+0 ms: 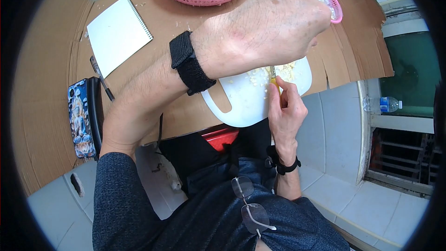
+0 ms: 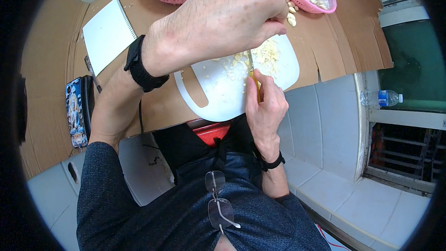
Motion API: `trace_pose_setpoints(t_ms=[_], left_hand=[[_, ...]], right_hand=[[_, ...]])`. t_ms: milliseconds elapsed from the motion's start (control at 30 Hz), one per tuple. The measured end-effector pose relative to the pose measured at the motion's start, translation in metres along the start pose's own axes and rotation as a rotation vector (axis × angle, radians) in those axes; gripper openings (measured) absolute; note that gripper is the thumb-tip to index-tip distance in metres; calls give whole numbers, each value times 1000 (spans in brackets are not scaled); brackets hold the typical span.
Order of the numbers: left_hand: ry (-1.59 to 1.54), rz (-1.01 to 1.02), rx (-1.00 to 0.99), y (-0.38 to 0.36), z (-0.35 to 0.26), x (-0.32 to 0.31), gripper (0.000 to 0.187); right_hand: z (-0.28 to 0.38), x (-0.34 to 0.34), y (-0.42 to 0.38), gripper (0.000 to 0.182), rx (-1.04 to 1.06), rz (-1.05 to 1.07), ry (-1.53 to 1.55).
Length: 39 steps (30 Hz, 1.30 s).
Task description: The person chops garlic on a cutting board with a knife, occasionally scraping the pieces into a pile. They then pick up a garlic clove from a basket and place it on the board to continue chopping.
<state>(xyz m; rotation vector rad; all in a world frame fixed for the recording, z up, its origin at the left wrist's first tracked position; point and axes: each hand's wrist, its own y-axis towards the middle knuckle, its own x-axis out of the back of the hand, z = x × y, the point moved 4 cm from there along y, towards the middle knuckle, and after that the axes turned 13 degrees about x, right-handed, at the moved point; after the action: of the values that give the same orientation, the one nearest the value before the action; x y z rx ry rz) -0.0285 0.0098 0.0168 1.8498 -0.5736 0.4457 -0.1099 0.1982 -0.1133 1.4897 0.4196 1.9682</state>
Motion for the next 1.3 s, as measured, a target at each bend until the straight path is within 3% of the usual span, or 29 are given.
trace_pose_setpoints(t_ms=[1300], left_hand=[[5,49,-13,-2,-4,-6,8]], right_hand=[[-3,-3,-4,19,7,-9,6]])
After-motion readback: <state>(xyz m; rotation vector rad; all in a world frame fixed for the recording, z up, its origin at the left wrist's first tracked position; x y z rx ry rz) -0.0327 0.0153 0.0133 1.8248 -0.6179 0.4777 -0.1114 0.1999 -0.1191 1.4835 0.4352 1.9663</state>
